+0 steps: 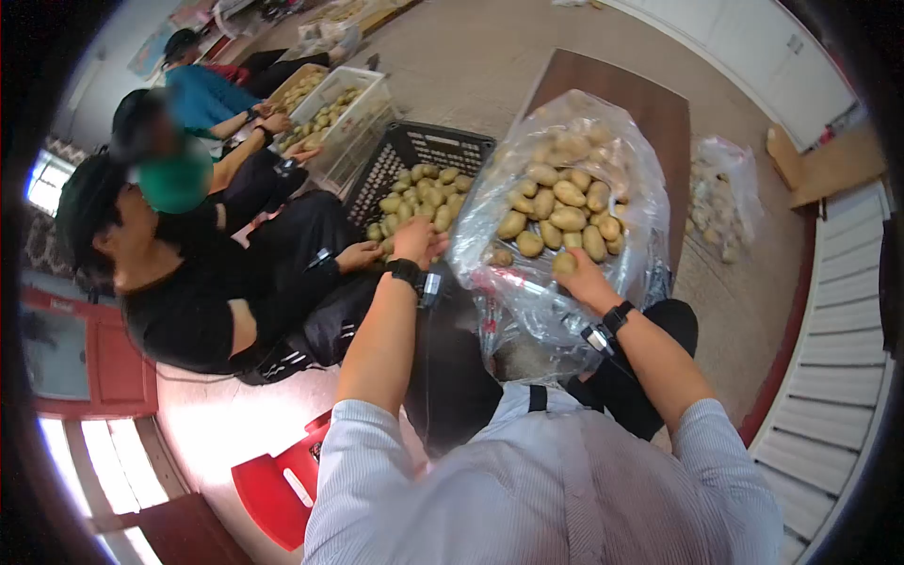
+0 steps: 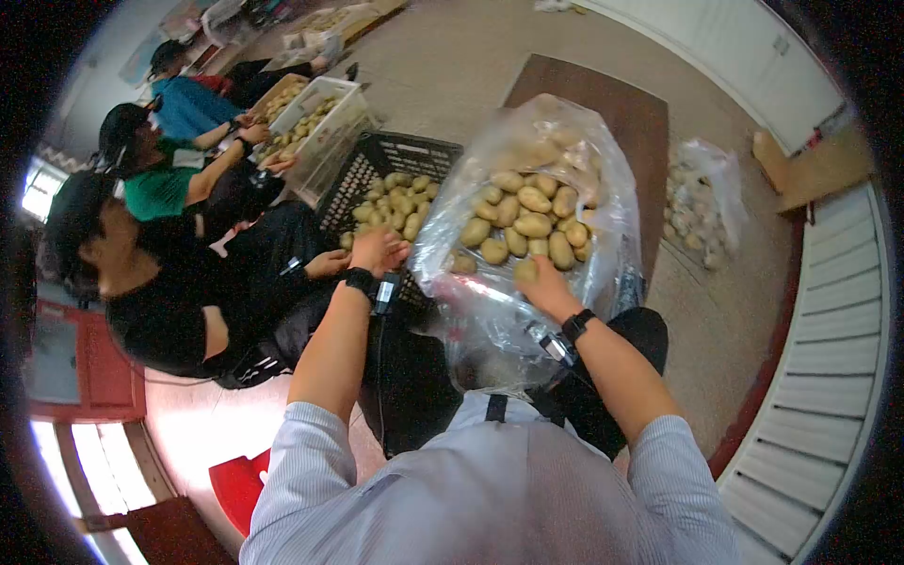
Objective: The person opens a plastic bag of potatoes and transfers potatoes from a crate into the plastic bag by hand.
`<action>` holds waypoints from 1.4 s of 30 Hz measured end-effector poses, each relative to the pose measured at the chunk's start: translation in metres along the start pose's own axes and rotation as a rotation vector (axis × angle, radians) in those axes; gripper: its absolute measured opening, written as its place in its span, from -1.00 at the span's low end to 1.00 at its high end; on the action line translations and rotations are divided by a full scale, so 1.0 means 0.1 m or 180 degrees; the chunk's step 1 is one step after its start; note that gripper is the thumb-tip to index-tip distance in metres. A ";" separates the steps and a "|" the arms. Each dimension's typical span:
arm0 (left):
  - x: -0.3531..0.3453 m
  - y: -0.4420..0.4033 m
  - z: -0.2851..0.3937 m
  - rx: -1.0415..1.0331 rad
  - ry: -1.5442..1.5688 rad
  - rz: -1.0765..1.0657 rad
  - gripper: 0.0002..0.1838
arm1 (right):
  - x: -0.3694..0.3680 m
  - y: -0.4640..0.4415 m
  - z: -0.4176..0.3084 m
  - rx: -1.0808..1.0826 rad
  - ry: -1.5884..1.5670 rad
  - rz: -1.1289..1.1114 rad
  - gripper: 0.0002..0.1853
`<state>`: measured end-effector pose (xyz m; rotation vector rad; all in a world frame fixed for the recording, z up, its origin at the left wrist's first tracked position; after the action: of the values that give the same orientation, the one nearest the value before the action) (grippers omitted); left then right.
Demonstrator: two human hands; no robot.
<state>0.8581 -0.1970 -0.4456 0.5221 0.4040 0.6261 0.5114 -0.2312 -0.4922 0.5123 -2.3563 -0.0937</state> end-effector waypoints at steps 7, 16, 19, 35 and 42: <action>-0.54 0.44 0.04 0.0016 -0.0877 -0.1195 -0.52 | 0.11 0.11 -0.46 -0.1140 -0.2368 -0.1236 -0.43; -0.91 0.82 -0.08 0.0191 -0.1977 -0.2237 -0.37 | 0.00 0.01 -0.73 -0.1249 -0.3539 -0.1961 -0.59; -0.90 0.82 -0.09 0.0183 -0.2012 -0.2471 -0.43 | 0.06 0.08 -0.88 -0.1139 -0.3551 -0.1954 -0.55; -0.55 0.37 0.06 0.0175 -0.0264 -0.1366 -0.50 | 0.40 -0.12 -0.18 0.0289 0.1235 0.1139 -0.67; -0.14 0.18 0.10 0.0119 0.0256 -0.0616 -0.53 | 0.23 -0.11 -0.10 0.0508 0.1954 0.0832 -0.74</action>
<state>0.8446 -0.1968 -0.4250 0.4878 0.5363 0.4547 0.5059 -0.2494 -0.4721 0.2520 -1.8096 0.3305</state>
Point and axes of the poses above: each hand's wrist, its own y-axis away from the middle knuckle, its own x-axis out of the back of the hand, z = x × y, the point moved 1 cm from there along -y, towards the middle knuckle, and after that the axes turned 1 degree about -y, right-handed, at the moved point
